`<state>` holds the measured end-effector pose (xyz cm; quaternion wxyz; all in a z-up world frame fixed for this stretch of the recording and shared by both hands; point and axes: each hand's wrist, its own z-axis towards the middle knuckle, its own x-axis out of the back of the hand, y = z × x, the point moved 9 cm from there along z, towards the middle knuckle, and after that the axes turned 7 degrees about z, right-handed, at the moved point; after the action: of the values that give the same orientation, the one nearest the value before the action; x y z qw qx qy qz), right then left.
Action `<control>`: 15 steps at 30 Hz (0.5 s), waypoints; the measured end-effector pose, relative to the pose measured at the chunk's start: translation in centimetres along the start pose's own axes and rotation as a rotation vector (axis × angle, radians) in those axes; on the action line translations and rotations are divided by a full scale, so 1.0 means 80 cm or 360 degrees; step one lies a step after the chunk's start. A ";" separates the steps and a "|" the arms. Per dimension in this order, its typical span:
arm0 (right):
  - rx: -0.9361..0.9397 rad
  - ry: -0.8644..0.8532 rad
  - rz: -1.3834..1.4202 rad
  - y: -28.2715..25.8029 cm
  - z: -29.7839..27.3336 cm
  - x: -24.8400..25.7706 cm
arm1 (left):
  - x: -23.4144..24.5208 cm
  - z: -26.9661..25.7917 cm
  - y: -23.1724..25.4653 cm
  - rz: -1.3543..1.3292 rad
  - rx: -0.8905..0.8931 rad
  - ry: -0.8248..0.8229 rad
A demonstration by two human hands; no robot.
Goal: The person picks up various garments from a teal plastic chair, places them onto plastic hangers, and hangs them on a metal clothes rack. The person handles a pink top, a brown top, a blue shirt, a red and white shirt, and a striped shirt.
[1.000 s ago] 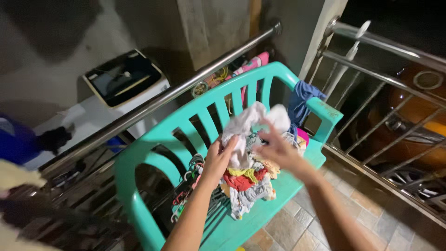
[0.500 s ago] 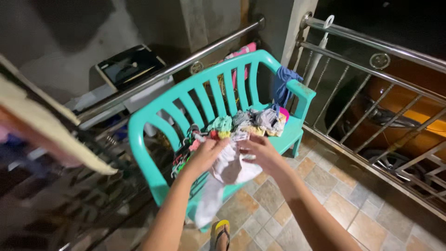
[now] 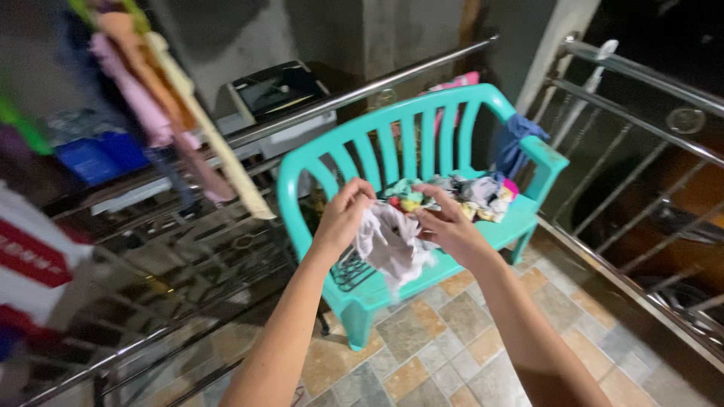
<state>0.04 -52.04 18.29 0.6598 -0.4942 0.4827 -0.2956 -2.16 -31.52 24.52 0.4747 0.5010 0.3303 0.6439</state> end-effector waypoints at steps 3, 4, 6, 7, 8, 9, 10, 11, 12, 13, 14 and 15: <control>0.0022 -0.0186 -0.0267 0.016 0.007 -0.058 | 0.068 -0.018 -0.011 0.0032 -0.0012 0.0134; 0.0050 -0.0260 -0.0454 0.026 0.014 -0.079 | 0.089 -0.024 -0.012 0.0003 -0.0060 0.0127; 0.0063 -0.0327 -0.0621 0.057 0.033 -0.116 | 0.117 -0.043 -0.028 0.0121 -0.0042 -0.0056; 0.0066 -0.0365 -0.0707 0.075 0.042 -0.136 | 0.130 -0.054 -0.039 0.0176 -0.0027 -0.0144; 0.0171 -0.0325 -0.0968 0.085 0.053 -0.149 | 0.152 -0.065 -0.058 0.0467 0.0078 -0.0132; 0.0283 -0.0285 -0.1221 0.093 0.062 -0.163 | 0.177 -0.076 -0.081 0.0763 0.0189 -0.0122; 0.0400 -0.0242 -0.1471 0.098 0.068 -0.176 | 0.203 -0.088 -0.104 0.1057 0.0305 -0.0113; 0.0113 -0.0167 -0.1499 0.116 0.082 -0.174 | 0.234 -0.101 -0.122 0.1238 0.0363 -0.0052; -0.0174 -0.0091 -0.1522 0.128 0.094 -0.172 | 0.266 -0.116 -0.140 0.1419 0.0422 0.0009; 0.0007 -0.0105 -0.1673 0.110 0.097 -0.184 | 0.294 -0.129 -0.157 0.1593 0.0476 0.0057; 0.0193 -0.0116 -0.1819 0.096 0.096 -0.207 | 0.317 -0.142 -0.182 0.1594 0.0597 -0.0033; 0.0249 -0.0057 -0.1902 0.087 0.093 -0.226 | 0.335 -0.148 -0.202 0.1587 0.0701 -0.0129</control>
<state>-0.12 -31.30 18.33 0.4219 -0.6348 0.0870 -0.6415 -10.27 -0.31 15.56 0.0081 0.7089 0.1612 0.6866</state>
